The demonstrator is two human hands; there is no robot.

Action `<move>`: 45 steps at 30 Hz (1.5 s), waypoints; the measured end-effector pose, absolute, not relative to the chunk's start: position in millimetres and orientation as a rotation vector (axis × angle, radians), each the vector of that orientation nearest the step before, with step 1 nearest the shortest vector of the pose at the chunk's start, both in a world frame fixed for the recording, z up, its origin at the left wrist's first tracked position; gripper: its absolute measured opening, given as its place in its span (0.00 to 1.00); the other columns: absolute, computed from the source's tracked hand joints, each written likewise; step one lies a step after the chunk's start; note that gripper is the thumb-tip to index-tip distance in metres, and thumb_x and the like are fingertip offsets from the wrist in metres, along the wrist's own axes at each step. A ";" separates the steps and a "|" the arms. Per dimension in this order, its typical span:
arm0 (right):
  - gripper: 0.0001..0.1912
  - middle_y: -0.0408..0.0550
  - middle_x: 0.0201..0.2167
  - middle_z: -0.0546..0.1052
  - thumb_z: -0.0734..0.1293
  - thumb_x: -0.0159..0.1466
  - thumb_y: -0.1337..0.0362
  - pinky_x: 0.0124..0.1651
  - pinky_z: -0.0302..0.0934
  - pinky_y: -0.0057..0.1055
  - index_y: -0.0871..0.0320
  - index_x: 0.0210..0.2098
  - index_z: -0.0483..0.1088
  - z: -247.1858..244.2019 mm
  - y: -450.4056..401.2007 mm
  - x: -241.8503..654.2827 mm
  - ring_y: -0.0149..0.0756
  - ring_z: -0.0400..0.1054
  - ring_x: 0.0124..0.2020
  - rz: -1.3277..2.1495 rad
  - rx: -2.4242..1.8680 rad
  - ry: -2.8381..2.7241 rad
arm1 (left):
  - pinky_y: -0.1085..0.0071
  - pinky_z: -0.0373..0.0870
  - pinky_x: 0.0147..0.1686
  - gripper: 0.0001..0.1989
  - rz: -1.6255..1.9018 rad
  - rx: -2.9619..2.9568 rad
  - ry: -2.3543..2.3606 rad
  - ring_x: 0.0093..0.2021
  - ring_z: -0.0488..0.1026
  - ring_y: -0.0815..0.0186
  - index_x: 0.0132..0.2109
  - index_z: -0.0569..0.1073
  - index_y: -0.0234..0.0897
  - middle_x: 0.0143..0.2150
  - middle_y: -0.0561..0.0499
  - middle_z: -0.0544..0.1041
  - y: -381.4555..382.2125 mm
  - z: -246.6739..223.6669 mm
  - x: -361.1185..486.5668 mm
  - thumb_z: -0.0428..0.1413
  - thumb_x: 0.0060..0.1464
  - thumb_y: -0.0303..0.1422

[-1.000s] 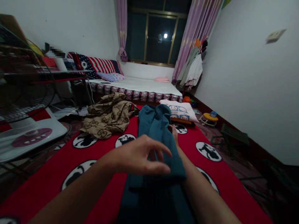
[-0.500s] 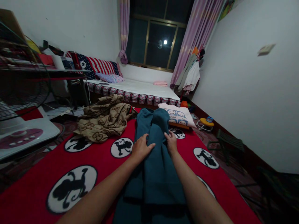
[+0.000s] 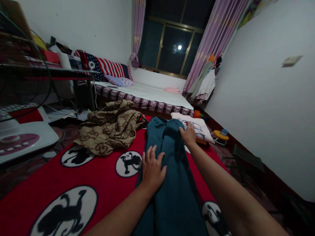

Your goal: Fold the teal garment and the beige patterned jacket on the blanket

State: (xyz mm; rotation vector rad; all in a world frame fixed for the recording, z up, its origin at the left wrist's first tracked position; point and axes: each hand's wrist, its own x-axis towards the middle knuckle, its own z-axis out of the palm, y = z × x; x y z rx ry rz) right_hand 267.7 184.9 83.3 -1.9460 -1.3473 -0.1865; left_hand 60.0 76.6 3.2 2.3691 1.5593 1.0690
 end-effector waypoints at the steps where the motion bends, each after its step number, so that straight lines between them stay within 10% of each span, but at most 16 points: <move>1: 0.25 0.59 0.54 0.67 0.63 0.60 0.58 0.55 0.58 0.43 0.60 0.55 0.62 84.5 189.4 266.6 0.50 0.63 0.54 -0.181 -1.985 -1.383 | 0.48 0.48 0.63 0.25 1.057 2.334 1.592 0.67 0.49 0.49 0.56 0.69 0.45 0.66 0.43 0.56 77.7 1.8 59.8 0.61 0.49 0.35; 14: 0.40 0.62 0.55 0.67 0.68 0.52 0.50 0.54 0.60 0.45 0.61 0.59 0.57 1.7 76.2 274.0 0.51 0.64 0.54 0.254 -1.938 -1.338 | 0.53 0.57 0.60 0.44 0.815 2.076 1.771 0.66 0.50 0.43 0.64 0.57 0.41 0.69 0.36 0.44 85.7 12.2 47.0 0.65 0.42 0.46; 19: 0.45 0.59 0.53 0.71 0.71 0.50 0.47 0.51 0.63 0.43 0.58 0.61 0.55 9.4 45.1 259.3 0.49 0.69 0.51 0.463 -1.939 -1.368 | 0.58 0.65 0.52 0.49 0.570 2.093 1.784 0.60 0.63 0.43 0.66 0.52 0.40 0.62 0.34 0.57 72.4 22.3 30.9 0.63 0.42 0.50; 36: 0.34 0.56 0.53 0.74 0.77 0.43 0.63 0.60 0.56 0.47 0.60 0.51 0.73 38.8 -4.7 225.9 0.51 0.67 0.55 0.560 -1.679 -1.418 | 0.66 0.67 0.51 0.31 0.552 2.340 1.359 0.50 0.72 0.55 0.57 0.68 0.36 0.50 0.44 0.76 31.9 53.7 -7.9 0.63 0.45 0.36; 45: 0.17 0.49 0.38 0.79 0.74 0.47 0.49 0.43 0.64 0.37 0.51 0.34 0.79 44.3 -2.2 252.4 0.46 0.72 0.39 0.420 -1.982 -1.813 | 0.46 0.57 0.57 0.18 0.337 2.722 1.456 0.62 0.59 0.41 0.39 0.79 0.40 0.64 0.40 0.62 26.2 74.2 -2.8 0.68 0.39 0.39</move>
